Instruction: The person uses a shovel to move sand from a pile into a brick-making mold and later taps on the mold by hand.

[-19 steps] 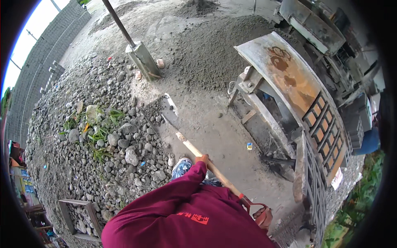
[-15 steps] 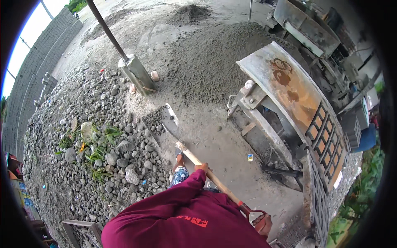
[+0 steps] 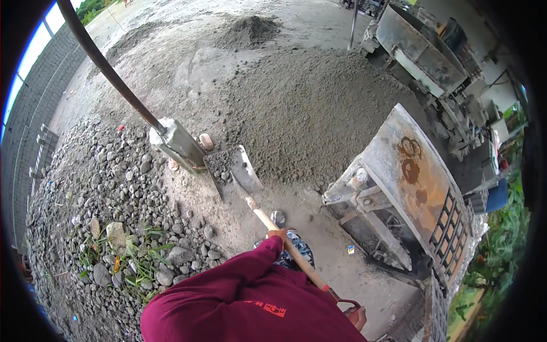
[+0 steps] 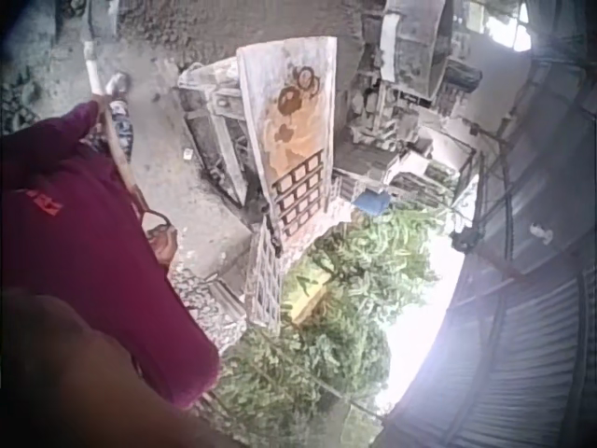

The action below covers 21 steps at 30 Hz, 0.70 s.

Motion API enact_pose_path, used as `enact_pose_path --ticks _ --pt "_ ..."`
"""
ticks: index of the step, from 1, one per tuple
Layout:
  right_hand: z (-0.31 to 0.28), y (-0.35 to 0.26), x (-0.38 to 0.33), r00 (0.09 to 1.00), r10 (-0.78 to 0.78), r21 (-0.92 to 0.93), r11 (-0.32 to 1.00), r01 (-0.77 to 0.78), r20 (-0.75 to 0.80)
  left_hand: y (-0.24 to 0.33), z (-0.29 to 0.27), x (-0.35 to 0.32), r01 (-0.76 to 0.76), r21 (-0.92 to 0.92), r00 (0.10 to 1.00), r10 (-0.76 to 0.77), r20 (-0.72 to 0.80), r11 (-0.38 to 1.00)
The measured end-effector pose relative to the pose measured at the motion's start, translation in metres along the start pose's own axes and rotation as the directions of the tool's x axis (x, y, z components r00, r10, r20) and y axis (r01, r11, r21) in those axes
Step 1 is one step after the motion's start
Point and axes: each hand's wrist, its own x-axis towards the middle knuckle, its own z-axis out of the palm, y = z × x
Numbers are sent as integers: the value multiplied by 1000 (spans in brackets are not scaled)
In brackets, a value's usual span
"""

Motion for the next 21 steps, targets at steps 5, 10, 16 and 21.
enact_pose_path --ticks 5,10,16,21 --pt "129 38 71 984 22 141 989 -48 179 169 -6 93 -52 3 994 52 96 999" --pt "363 55 149 834 37 181 970 -163 551 462 15 156 -458 118 887 462 -11 881" --pt "698 28 88 716 422 73 834 -548 557 793 -50 211 -627 253 733 668 -130 737" --pt "772 25 69 754 186 -141 982 -125 630 764 -79 342 -469 42 881 471 -41 882"
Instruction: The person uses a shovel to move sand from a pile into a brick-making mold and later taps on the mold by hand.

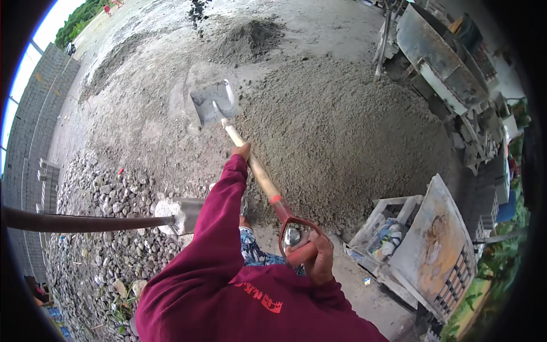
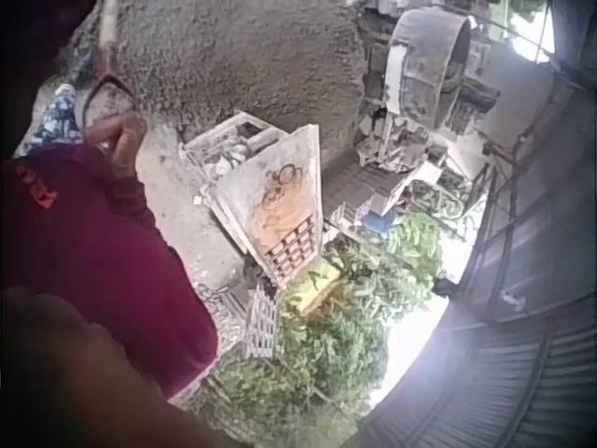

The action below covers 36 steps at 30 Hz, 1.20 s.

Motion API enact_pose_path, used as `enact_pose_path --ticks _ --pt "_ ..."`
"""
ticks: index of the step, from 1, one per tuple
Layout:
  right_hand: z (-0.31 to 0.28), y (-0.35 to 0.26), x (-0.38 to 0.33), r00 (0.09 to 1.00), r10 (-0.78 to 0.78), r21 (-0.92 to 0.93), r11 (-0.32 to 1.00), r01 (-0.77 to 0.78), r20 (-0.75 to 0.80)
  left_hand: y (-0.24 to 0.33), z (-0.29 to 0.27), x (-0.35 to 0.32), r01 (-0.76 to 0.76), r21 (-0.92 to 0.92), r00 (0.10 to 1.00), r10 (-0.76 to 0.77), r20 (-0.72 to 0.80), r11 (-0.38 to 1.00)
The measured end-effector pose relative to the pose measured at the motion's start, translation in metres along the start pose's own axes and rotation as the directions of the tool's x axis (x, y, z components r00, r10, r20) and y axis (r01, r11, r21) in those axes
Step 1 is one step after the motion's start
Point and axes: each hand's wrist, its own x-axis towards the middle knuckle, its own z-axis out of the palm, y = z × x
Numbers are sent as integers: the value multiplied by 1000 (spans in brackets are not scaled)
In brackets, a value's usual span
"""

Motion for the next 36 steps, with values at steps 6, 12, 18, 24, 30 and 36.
enact_pose_path --ticks 6,12,18,24,30,36 --pt "26 24 61 993 -116 -386 914 122 38 -105 5 -8 449 -179 893 -433 124 875" --pt "166 34 120 990 -80 -908 394 142 120 35 4 78 548 -420 821 -369 436 723" --pt "315 57 358 755 -39 -752 -142 644 654 190 -25 251 324 -572 862 15 508 753" --pt "411 92 646 655 4 -532 -578 618 756 194 -93 319 93 -266 909 27 416 960" --pt "410 169 718 755 148 -623 -476 620 639 18 -200 237 332 -377 941 -275 200 865" --pt "376 206 638 544 2 -474 -490 732 839 -58 -214 201 562 -481 826 -484 290 673"
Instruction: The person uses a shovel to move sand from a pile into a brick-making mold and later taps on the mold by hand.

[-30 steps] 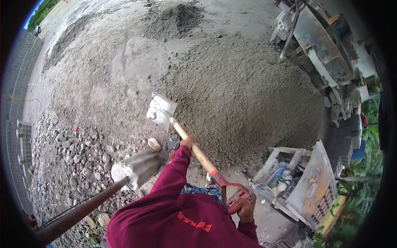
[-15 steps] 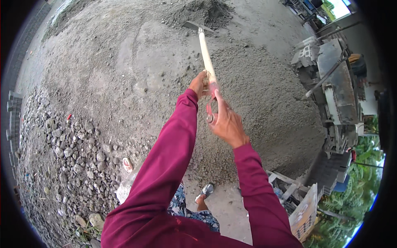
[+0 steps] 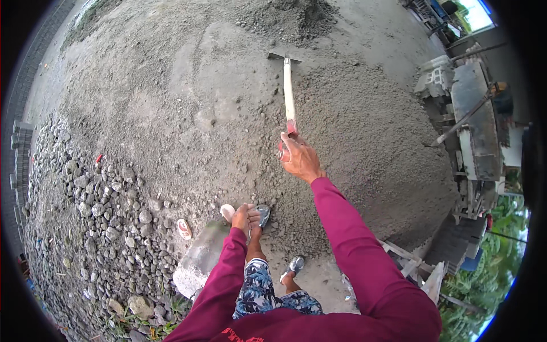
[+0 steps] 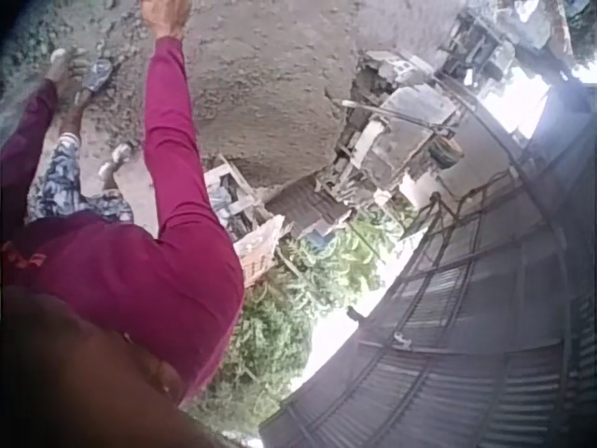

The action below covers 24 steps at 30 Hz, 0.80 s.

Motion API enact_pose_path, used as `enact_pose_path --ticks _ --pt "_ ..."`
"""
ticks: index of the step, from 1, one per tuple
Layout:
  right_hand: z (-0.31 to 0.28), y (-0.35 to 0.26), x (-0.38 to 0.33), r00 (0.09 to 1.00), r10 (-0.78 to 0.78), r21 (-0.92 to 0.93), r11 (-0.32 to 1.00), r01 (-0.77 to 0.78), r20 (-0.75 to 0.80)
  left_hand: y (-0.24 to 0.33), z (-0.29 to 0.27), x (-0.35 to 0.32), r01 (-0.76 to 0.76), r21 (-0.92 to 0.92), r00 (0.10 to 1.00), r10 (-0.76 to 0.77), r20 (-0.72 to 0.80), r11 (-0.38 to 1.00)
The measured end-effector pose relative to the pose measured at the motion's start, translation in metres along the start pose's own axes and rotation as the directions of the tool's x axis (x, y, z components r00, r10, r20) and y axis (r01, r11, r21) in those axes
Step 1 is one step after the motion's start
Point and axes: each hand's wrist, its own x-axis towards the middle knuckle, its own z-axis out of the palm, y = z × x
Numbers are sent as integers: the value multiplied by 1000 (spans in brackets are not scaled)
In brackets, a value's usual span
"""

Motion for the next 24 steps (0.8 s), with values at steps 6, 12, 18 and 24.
enact_pose_path --ticks 6,12,18,24 --pt "-76 11 69 928 273 169 957 -235 -252 63 114 -16 -221 -8 947 216 237 975" --pt "-92 64 178 731 412 332 906 -264 -543 -1 88 -34 -188 -55 949 196 248 981" --pt "-28 57 165 990 35 -31 999 -40 -133 -74 -22 -33 63 -9 996 -63 -58 998" --pt "20 46 134 995 -54 -57 997 59 84 -63 -18 -36 70 8 985 -68 -157 997"
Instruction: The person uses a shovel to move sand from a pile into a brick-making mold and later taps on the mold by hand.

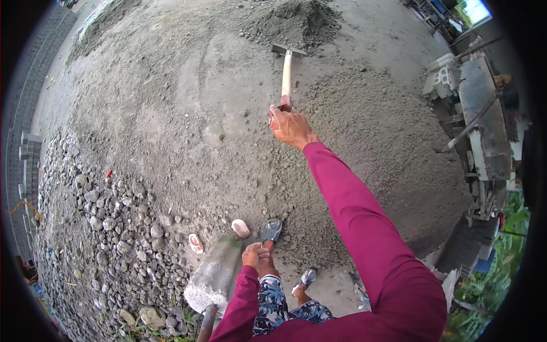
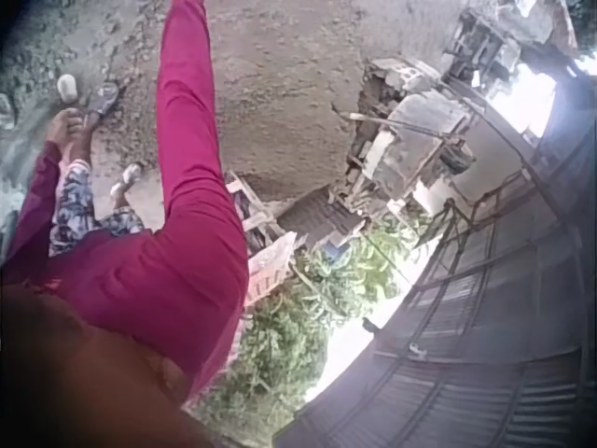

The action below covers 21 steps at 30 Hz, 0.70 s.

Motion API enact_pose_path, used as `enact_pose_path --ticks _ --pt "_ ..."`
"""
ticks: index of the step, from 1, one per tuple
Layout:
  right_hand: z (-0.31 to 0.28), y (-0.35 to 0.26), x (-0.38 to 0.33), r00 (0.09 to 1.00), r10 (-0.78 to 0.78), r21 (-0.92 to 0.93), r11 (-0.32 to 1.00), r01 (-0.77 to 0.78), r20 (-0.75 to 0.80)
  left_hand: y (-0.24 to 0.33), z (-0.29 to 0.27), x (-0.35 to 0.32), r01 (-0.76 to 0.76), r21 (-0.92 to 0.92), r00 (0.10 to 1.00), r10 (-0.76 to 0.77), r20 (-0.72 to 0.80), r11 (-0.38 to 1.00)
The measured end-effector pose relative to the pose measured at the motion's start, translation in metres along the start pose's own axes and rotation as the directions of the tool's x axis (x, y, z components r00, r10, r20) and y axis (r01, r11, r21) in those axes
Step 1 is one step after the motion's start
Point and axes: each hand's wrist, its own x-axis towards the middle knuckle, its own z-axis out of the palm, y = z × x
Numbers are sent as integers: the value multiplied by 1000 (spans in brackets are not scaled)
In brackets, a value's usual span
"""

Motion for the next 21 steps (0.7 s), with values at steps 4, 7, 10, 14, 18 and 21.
enact_pose_path --ticks 4,7,10,14,18,21 --pt "-13 -55 -60 992 -122 34 992 122 -12 13 5 8 -78 -98 996 81 31 992" --pt "-66 -104 -127 994 -96 103 991 89 61 34 29 31 -87 -131 991 99 86 987" --pt "-131 -155 -198 996 -89 259 963 78 32 66 91 39 -50 -370 934 174 311 928" --pt "-184 -195 -270 974 -97 325 945 26 204 138 177 -8 17 -389 866 180 466 921" --pt "-255 -184 -283 972 -36 279 960 -30 230 124 226 19 -23 -368 882 193 430 930" --pt "-269 -175 -291 985 13 264 963 -59 170 138 256 -12 -92 -389 877 259 404 917"
